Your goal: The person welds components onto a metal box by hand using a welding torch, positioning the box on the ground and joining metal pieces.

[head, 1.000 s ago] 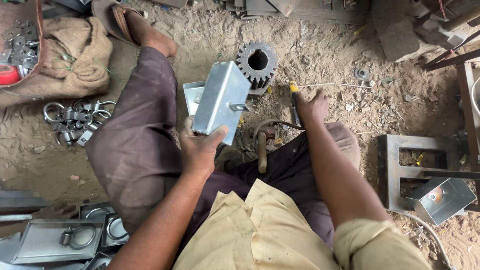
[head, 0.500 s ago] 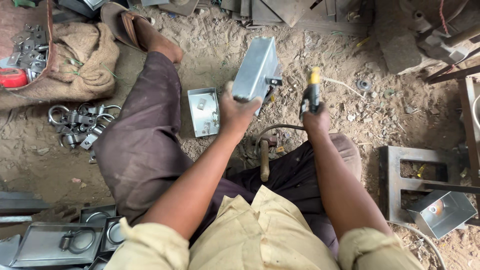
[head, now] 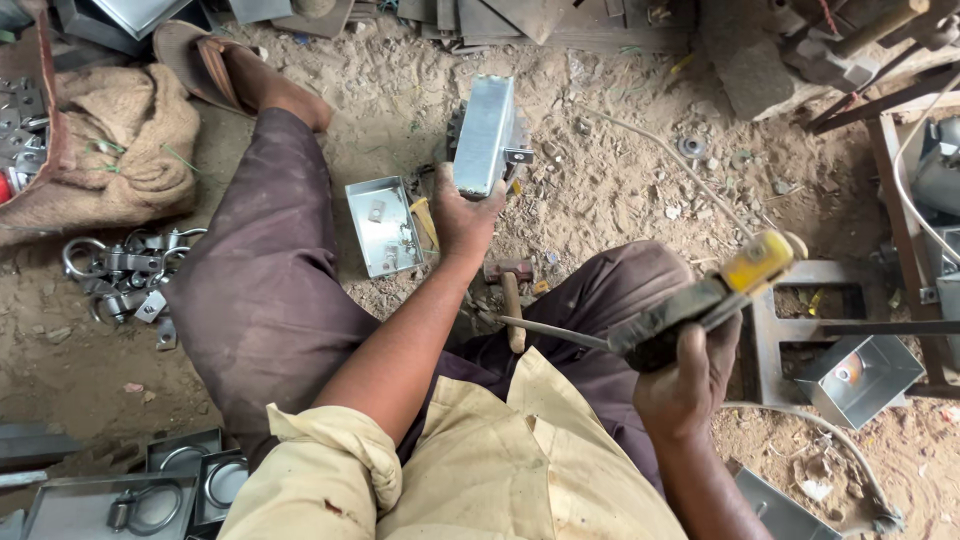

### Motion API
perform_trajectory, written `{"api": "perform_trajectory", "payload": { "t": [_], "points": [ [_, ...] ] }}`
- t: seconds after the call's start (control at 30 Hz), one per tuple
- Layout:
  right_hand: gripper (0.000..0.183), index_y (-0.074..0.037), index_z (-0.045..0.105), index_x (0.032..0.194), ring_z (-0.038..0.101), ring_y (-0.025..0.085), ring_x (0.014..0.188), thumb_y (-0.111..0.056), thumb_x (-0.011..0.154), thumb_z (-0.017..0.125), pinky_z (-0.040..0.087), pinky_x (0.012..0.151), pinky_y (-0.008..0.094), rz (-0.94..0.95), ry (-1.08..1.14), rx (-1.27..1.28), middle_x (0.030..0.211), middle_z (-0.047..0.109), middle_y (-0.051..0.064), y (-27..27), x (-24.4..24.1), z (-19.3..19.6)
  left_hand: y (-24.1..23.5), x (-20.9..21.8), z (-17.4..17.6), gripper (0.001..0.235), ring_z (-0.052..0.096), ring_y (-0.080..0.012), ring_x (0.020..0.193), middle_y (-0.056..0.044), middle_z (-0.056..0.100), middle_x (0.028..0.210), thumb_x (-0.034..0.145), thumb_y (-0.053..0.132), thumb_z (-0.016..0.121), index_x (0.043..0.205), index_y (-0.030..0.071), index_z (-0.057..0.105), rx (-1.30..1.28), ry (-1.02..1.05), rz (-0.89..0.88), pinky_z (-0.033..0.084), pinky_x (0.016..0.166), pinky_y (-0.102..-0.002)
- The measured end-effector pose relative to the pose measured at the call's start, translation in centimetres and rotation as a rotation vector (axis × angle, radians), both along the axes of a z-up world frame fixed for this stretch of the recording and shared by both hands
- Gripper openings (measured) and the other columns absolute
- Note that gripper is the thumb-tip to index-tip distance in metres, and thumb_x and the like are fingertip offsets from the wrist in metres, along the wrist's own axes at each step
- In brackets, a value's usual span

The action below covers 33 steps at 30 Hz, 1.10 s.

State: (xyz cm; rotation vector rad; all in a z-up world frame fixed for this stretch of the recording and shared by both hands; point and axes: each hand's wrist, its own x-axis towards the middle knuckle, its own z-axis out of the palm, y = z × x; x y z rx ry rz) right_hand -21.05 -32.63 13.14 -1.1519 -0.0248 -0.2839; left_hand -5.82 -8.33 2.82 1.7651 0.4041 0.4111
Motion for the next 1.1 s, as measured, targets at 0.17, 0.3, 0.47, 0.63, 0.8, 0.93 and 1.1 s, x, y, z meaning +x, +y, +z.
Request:
{"api": "perform_trajectory", "payload": {
  "t": [0.17, 0.3, 0.47, 0.63, 0.8, 0.93, 1.1],
  "points": [
    [0.086, -0.003, 0.035, 0.146, 0.064, 0.016, 0.079, -0.013, 0.079, 0.088, 0.060, 0.064, 0.032, -0.043, 0.157, -0.197, 0.103, 0.058, 0.008, 0.7, -1.9, 2.9, 0.5, -0.1, 0.7, 0.062, 0.071, -0.0226, 0.097, -0.014, 0.067, 0.110, 0.075, 0.019, 0.084, 0.125, 0.004, 0.050, 0.092, 0.041, -0.047, 0.060, 0.084, -0.035],
    [0.079, -0.005, 0.037, 0.135, 0.066, 0.014, 0.089, -0.015, 0.075, 0.089, 0.061, 0.077, 0.029, -0.029, 0.168, -0.448, 0.108, 0.057, 0.004, 1.1, -3.3, 3.5, 1.1, 0.3, 0.7, 0.070, 0.071, -0.0230, 0.099, -0.014, 0.065, 0.114, 0.073, 0.017, 0.081, 0.131, 0.006, 0.045, 0.028, 0.051, -0.084, 0.062, 0.086, -0.035],
    [0.074, -0.004, 0.040, 0.130, 0.059, 0.011, 0.093, -0.014, 0.075, 0.087, 0.054, 0.080, 0.027, 0.008, 0.154, -0.589, 0.108, 0.056, 0.004, 0.9, -3.9, 2.9, 1.1, 0.2, -0.2, 0.068, 0.069, -0.0245, 0.102, -0.015, 0.063, 0.115, 0.075, 0.018, 0.083, 0.130, 0.007, 0.045, 0.071, 0.007, -0.071, 0.060, 0.088, -0.038],
    [0.070, -0.004, 0.040, 0.127, 0.060, 0.012, 0.095, -0.013, 0.075, 0.087, 0.056, 0.081, 0.028, 0.043, 0.174, -0.647, 0.108, 0.056, 0.005, 0.9, -3.4, 3.0, 0.9, 0.1, -0.1, 0.064, 0.071, -0.0241, 0.103, -0.013, 0.065, 0.115, 0.078, 0.015, 0.081, 0.129, 0.008, 0.044, 0.015, 0.012, -0.104, 0.061, 0.090, -0.036],
    [0.068, -0.004, 0.039, 0.128, 0.059, 0.012, 0.100, -0.013, 0.078, 0.085, 0.056, 0.086, 0.029, 0.079, 0.153, -0.572, 0.111, 0.054, 0.006, 1.2, -3.0, 3.3, 0.9, 0.1, 0.4, 0.068, 0.070, -0.0235, 0.104, -0.014, 0.060, 0.117, 0.079, 0.013, 0.080, 0.133, 0.009, 0.039, 0.023, 0.051, -0.117, 0.063, 0.088, -0.036],
    [0.068, -0.003, 0.040, 0.128, 0.059, 0.012, 0.097, -0.013, 0.077, 0.085, 0.055, 0.086, 0.029, 0.093, 0.190, -0.599, 0.108, 0.055, 0.005, 1.4, -2.8, 3.4, 1.0, 0.1, 0.1, 0.066, 0.070, -0.0229, 0.104, -0.014, 0.061, 0.116, 0.079, 0.013, 0.080, 0.131, 0.009, 0.040, 0.008, 0.045, -0.123, 0.063, 0.089, -0.036],
    [0.070, -0.003, 0.040, 0.131, 0.058, 0.012, 0.099, -0.011, 0.078, 0.085, 0.054, 0.088, 0.029, 0.093, 0.157, -0.583, 0.110, 0.055, 0.004, 1.6, -2.6, 3.5, 1.1, 0.2, -0.2, 0.065, 0.070, -0.0234, 0.105, -0.014, 0.063, 0.116, 0.079, 0.013, 0.081, 0.131, 0.009, 0.042, 0.034, 0.004, -0.122, 0.061, 0.092, -0.037]
  ]
}}
